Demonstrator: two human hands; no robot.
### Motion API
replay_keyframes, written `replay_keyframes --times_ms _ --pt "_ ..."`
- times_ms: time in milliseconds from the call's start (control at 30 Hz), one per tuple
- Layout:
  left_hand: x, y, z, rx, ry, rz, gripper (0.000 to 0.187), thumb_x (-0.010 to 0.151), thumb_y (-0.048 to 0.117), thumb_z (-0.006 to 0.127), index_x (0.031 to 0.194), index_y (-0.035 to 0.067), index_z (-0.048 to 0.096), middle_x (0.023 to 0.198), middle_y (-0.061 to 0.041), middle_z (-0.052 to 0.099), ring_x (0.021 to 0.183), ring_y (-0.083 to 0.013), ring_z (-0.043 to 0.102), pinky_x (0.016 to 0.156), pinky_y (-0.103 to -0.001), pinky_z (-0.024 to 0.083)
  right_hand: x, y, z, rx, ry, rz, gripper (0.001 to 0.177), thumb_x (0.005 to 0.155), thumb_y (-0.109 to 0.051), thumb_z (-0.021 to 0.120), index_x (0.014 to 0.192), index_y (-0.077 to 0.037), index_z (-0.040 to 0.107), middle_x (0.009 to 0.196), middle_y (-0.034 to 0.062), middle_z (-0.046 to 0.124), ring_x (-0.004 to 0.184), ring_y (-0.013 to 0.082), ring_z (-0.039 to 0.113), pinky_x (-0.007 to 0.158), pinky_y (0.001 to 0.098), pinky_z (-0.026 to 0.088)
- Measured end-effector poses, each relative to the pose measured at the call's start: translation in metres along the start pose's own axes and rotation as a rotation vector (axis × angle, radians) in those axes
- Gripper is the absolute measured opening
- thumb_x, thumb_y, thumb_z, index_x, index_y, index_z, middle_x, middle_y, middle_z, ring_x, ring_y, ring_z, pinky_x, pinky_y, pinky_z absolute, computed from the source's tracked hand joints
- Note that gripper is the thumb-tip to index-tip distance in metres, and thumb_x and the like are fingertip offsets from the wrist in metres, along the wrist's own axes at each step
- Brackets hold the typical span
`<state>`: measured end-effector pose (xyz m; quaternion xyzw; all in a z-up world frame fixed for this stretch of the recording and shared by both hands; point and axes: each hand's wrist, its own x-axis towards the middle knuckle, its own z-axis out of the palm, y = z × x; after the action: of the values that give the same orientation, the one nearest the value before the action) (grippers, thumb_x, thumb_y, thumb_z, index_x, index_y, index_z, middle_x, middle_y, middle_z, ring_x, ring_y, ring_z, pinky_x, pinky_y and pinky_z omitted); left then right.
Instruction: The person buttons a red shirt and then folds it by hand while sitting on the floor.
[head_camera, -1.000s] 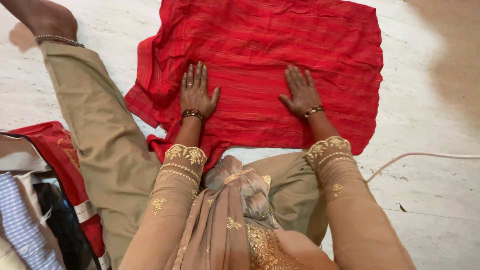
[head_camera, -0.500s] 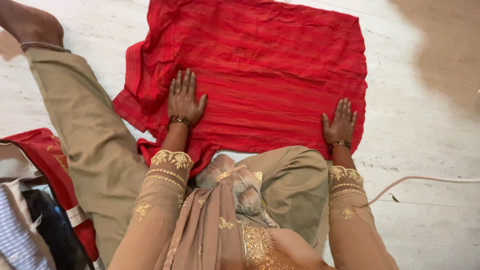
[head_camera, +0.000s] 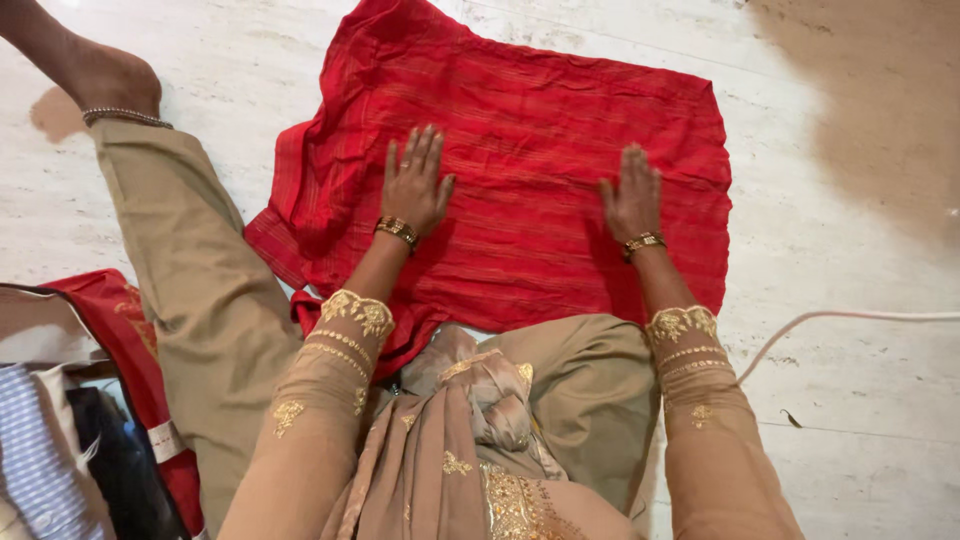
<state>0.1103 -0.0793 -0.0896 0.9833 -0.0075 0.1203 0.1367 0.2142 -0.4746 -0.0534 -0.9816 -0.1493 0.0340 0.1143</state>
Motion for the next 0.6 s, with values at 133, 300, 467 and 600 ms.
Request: replay_keyframes --times_ms 133,300,467,600 --pt "0.057 0.019 0.001 0.065 -0.158 0.052 0.067 0.109 0.049 0.029 0.165 0.013 0.020 0.173 -0.002 0.013 0.160 -0.0194 0.007 0.129 -0.051 -0.001 0.044 -0.080 0.031 -0.074 -0.109 -0.247 0.082 0.105 -0.064 0.016 0.165 -0.009 0.006 0.174 0.0091 0.003 0.160 0.0216 0.003 0.130 0.0422 0.002" --pt "0.064 -0.010 -0.005 0.133 -0.334 -0.077 0.077 0.103 0.059 0.028 0.164 0.014 0.015 0.172 -0.001 0.007 0.157 -0.0197 0.002 0.126 -0.051 -0.004 0.050 -0.102 0.039 -0.306 -0.227 -0.278 0.084 0.103 -0.067 0.017 0.164 -0.010 0.005 0.173 0.0053 0.003 0.159 0.0184 0.002 0.128 0.0424 0.001" --pt "0.057 -0.030 -0.009 0.106 -0.272 -0.149 0.082 0.103 0.061 0.030 0.166 0.011 0.014 0.174 -0.004 0.007 0.159 -0.0220 0.002 0.128 -0.048 -0.004 0.056 0.002 -0.005 -0.235 -0.139 0.148 0.085 0.106 -0.066 0.019 0.166 -0.008 0.007 0.175 0.0071 0.001 0.162 0.0203 0.002 0.131 0.0447 0.000" --pt "0.054 -0.031 -0.013 0.110 -0.292 -0.170 0.081 0.104 0.059 0.033 0.166 0.010 0.016 0.174 -0.007 0.009 0.159 -0.0248 0.002 0.128 -0.049 -0.003 0.038 0.051 -0.023 -0.123 -0.051 0.386 0.087 0.105 -0.065 0.020 0.167 -0.005 0.009 0.175 0.0091 0.003 0.161 0.0227 0.002 0.129 0.0484 -0.002"
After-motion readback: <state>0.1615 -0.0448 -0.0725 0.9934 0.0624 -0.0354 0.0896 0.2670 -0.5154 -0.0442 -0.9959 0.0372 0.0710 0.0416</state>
